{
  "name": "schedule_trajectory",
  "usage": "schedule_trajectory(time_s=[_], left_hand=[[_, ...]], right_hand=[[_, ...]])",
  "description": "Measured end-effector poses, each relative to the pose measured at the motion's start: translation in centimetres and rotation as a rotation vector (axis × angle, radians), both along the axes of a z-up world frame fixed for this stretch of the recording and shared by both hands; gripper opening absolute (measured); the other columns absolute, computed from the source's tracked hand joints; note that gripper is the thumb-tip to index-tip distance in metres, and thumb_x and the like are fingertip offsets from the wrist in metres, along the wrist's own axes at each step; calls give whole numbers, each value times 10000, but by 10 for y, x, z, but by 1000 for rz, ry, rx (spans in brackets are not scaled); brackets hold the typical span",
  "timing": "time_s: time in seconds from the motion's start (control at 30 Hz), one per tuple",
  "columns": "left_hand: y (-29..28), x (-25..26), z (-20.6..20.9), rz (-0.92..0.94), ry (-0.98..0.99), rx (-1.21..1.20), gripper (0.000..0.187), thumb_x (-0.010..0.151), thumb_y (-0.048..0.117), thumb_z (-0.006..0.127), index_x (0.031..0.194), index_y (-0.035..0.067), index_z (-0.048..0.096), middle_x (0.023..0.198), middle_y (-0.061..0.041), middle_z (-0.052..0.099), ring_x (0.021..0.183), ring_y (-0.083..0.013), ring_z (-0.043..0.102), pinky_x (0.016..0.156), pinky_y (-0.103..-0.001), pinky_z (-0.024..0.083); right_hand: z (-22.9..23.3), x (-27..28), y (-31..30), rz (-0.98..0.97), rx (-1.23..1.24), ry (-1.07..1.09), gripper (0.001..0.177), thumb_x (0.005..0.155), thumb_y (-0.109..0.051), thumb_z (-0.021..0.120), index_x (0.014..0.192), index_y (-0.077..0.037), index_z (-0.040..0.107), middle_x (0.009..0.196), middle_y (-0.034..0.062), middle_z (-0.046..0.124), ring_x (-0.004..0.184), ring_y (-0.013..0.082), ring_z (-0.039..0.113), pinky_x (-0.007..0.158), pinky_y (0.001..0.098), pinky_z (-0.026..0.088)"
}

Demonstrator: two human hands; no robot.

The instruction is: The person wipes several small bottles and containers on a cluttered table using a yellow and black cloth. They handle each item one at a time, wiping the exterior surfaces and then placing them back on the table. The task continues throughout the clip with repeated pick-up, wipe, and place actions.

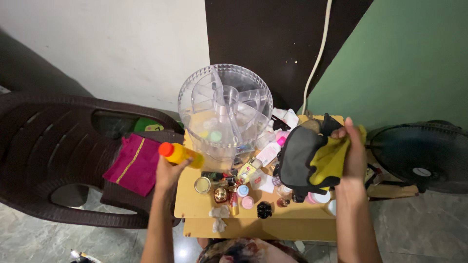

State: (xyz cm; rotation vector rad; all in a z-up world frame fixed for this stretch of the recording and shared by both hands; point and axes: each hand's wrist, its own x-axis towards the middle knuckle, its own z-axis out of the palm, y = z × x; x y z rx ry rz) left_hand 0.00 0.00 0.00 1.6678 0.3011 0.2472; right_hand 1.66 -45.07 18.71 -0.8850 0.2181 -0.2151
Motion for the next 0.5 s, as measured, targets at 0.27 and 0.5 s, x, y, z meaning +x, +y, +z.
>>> schedule_trajectory(time_s=[0.27,0.5], left_hand=[[-33,24,-38,-54,211,21,546,761,116,854,1234,54,590,1074,-65,732,902,-174,689,789,-328,563],[-47,62,-106,-260,50,45,505,736,158,876,1178,51,655,1097,-65,758,1013,-186,723,898,-330,573]], right_hand=[[2,-12,-15,-41,-21,70,316,1015,-308,711,784,-166,548,787,-18,569,808,110,581,775,272,472],[10,-21,-5,-39,-21,127,312,992,-322,689,770,-159,542,784,-10,571,792,121,555,749,284,460]])
